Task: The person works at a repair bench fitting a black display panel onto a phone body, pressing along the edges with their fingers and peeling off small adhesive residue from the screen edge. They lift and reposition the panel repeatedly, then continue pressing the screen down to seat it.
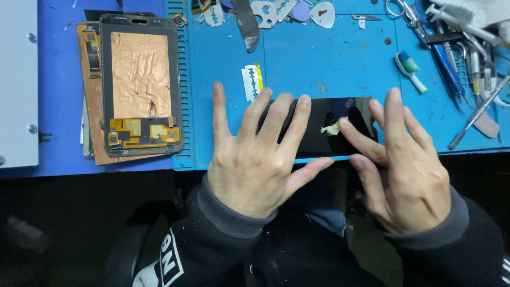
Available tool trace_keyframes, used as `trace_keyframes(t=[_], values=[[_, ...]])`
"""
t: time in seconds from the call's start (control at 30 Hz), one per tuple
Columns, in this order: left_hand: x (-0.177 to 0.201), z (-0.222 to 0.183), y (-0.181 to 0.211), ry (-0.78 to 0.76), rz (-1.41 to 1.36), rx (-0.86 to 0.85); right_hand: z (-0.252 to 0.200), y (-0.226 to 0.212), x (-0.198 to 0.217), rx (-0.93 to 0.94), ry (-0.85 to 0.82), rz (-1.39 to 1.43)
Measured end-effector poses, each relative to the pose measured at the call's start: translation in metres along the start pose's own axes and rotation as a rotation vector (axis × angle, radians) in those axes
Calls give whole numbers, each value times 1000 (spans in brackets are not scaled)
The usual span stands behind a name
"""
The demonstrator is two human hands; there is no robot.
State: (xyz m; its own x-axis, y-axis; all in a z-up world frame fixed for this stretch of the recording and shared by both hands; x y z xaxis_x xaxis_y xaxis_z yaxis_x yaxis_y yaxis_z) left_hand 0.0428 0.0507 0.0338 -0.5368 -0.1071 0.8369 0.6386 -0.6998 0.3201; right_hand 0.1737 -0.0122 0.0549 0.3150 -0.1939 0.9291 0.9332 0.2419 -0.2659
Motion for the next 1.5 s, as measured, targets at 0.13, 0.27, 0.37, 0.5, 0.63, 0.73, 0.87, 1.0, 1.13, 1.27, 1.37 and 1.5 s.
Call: trace_keyframes(t=[0.13, 0.27, 0.37, 0.5, 0.63, 0.73, 0.87, 1.0, 1.13, 1.27, 1.37, 1.5], values=[[-1, 0, 1, -17, -3, -3, 12, -3, -7, 63, 50, 23], [-1, 0, 1, 1, 0, -11, 0, 1, -4, 1, 17, -19], [-1, 0, 2, -4, -8, -11, 7, 3, -10, 32, 45, -39], [1, 0, 1, 11, -3, -10, -3, 0, -3, 8, 28, -40], [1, 0, 0, 1, -14, -9, 1, -4, -8, 15, 23, -65], [-1, 0, 0, -14, -20, -14, 4, -9, -9, 39, 62, -49], [0, 1, -2, 6, -19, -11, -1, -5, -7, -27, 20, -49], [2, 2, 0, 3, -31, -2, 4, -12, -12, -25, 60, -32], [-1, 0, -2, -25, -33, -11, -5, -7, -11, -64, 1, -68], [1, 1, 0, -14, -23, -11, 6, -13, -11, -22, 63, -37], [1, 2, -3, -10, -33, -8, -1, -13, -4, -46, 39, -21], [-1, 0, -2, -15, -32, -12, 8, -5, -13, -43, 50, -52]])
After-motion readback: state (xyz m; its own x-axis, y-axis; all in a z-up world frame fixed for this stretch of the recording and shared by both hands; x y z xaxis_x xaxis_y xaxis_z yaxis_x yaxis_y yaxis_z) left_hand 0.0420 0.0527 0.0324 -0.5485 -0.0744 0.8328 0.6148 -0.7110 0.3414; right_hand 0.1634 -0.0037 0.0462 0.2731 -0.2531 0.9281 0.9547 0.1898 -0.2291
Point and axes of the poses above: each hand's wrist, its own z-axis towards the middle knuckle, its own x-axis out of the back of the hand, y = z × x, the point moved 8 cm from there along z, towards the middle knuckle, and after that the axes turned 1 degree about x, right-handed, at the moved point
